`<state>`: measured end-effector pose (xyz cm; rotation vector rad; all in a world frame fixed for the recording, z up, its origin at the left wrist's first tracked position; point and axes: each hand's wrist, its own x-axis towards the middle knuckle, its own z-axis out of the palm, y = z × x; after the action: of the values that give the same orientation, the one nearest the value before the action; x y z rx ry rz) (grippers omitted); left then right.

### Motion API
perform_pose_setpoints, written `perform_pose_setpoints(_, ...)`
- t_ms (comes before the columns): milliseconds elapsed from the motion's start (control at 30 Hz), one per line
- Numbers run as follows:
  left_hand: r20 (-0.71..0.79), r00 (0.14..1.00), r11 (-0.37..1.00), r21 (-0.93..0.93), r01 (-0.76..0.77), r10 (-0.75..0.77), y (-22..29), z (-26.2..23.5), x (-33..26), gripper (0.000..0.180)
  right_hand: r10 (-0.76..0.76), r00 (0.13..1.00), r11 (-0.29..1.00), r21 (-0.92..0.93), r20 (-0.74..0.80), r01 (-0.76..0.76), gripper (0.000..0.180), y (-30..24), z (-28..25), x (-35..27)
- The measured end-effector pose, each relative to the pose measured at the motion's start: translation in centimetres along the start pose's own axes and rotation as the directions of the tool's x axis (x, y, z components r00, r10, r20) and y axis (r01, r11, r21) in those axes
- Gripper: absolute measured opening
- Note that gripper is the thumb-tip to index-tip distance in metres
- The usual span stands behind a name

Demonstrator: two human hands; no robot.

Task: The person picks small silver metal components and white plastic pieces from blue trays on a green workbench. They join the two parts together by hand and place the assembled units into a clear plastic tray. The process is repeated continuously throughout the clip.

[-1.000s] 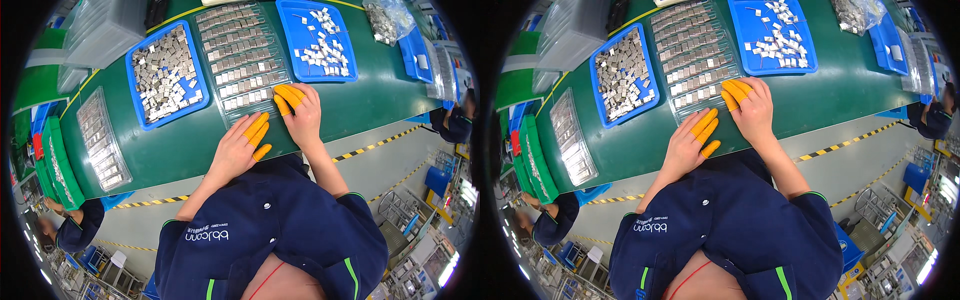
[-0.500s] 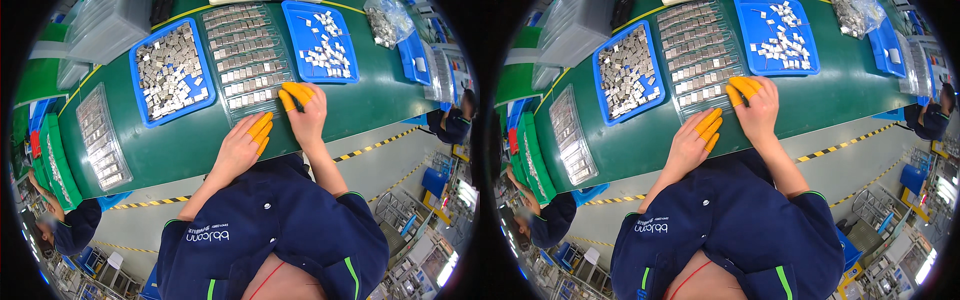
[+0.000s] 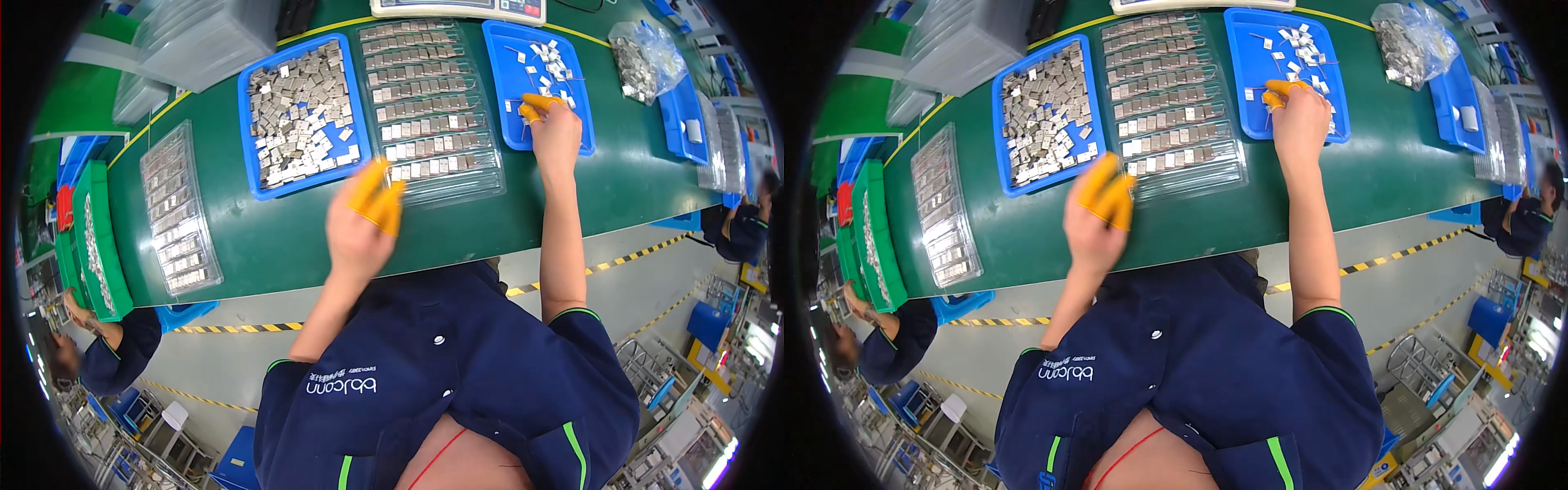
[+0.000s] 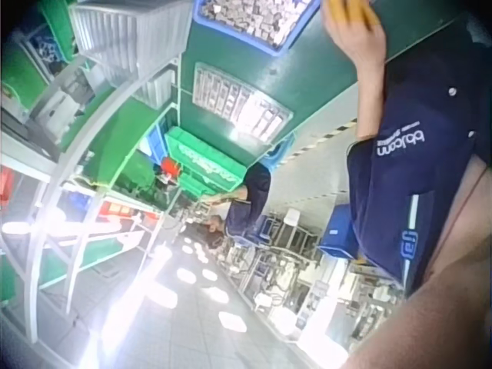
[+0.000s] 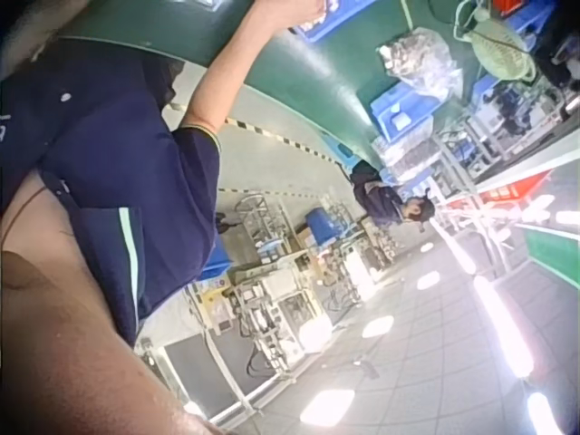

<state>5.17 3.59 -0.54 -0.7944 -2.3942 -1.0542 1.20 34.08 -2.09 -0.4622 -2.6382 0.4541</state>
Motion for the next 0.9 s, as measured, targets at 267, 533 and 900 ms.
perform_pose_setpoints(267,-0.037,0.95,0.91,0.28,0.307,-0.309,-5.4,-2.4,4.6,0.02,0.184,0.982,0.916,0.356,0.042,-0.187,0.016,-2.0,-2.3,-0.4)
perform_pose_setpoints(533,0.029,0.931,0.869,0.369,0.329,-0.364,-5.6,-1.2,5.5,0.028,0.427,0.828,-0.113,0.93,0.364,-0.35,0.028,-0.8,-5.9,-1.2)
perform_pose_setpoints(900,-0.027,0.91,0.828,0.404,0.388,-0.413,-5.8,-0.2,5.5,0.026,0.482,0.787,-0.111,0.918,0.385,-0.381,0.03,-0.7,-4.0,-3.4)
